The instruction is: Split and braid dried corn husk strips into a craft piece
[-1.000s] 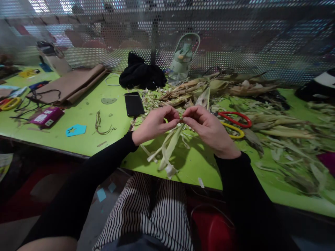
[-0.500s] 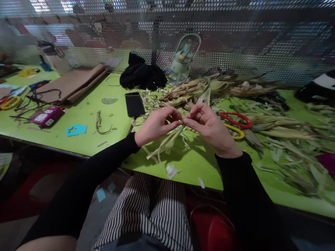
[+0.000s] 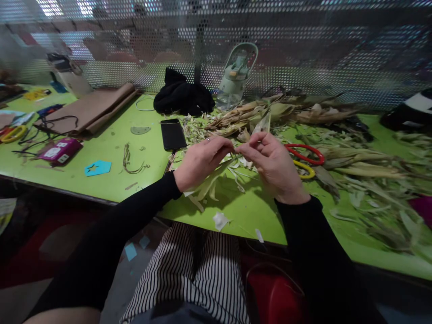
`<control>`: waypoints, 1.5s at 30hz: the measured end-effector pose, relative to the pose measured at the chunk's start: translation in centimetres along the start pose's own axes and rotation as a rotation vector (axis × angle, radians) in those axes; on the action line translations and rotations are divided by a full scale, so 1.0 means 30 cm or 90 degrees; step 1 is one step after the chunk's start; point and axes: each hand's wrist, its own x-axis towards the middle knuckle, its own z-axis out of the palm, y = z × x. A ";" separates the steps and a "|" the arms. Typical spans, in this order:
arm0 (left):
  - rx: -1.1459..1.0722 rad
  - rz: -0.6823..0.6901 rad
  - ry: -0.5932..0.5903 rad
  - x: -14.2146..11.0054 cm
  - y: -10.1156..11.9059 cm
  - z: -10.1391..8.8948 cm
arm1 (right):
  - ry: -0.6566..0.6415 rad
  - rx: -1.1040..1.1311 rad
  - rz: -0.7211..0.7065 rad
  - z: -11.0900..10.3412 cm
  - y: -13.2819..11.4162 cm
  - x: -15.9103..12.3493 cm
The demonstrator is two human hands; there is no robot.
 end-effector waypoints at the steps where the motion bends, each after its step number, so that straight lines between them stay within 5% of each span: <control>1: -0.024 -0.016 0.001 0.004 0.002 -0.004 | 0.029 0.000 -0.013 -0.004 0.001 0.004; 5: -0.167 -0.101 -0.032 0.020 0.006 -0.020 | 0.072 -0.026 -0.006 -0.021 0.026 0.021; 10: -0.337 -0.157 -0.052 0.025 -0.004 -0.018 | -0.120 -0.054 0.084 -0.025 0.050 0.011; 13: -0.363 -0.174 -0.038 0.028 -0.011 -0.014 | -0.154 -0.068 0.097 -0.025 0.034 0.000; 22: -0.312 -0.178 -0.002 0.033 0.002 -0.029 | -0.071 0.008 0.072 -0.036 0.014 0.023; 29: -0.231 -0.116 0.079 0.035 -0.008 -0.040 | 0.139 0.233 0.030 -0.026 0.010 0.038; 34: -0.255 -0.181 -0.096 0.037 0.008 -0.060 | 0.122 0.371 0.026 -0.006 -0.029 0.021; 38: -0.468 -0.268 -0.218 0.030 0.036 -0.049 | 0.047 0.433 0.061 0.007 -0.049 0.008; 45: -0.838 -0.433 -0.175 0.025 0.059 -0.008 | -0.024 0.391 0.035 0.050 -0.047 -0.012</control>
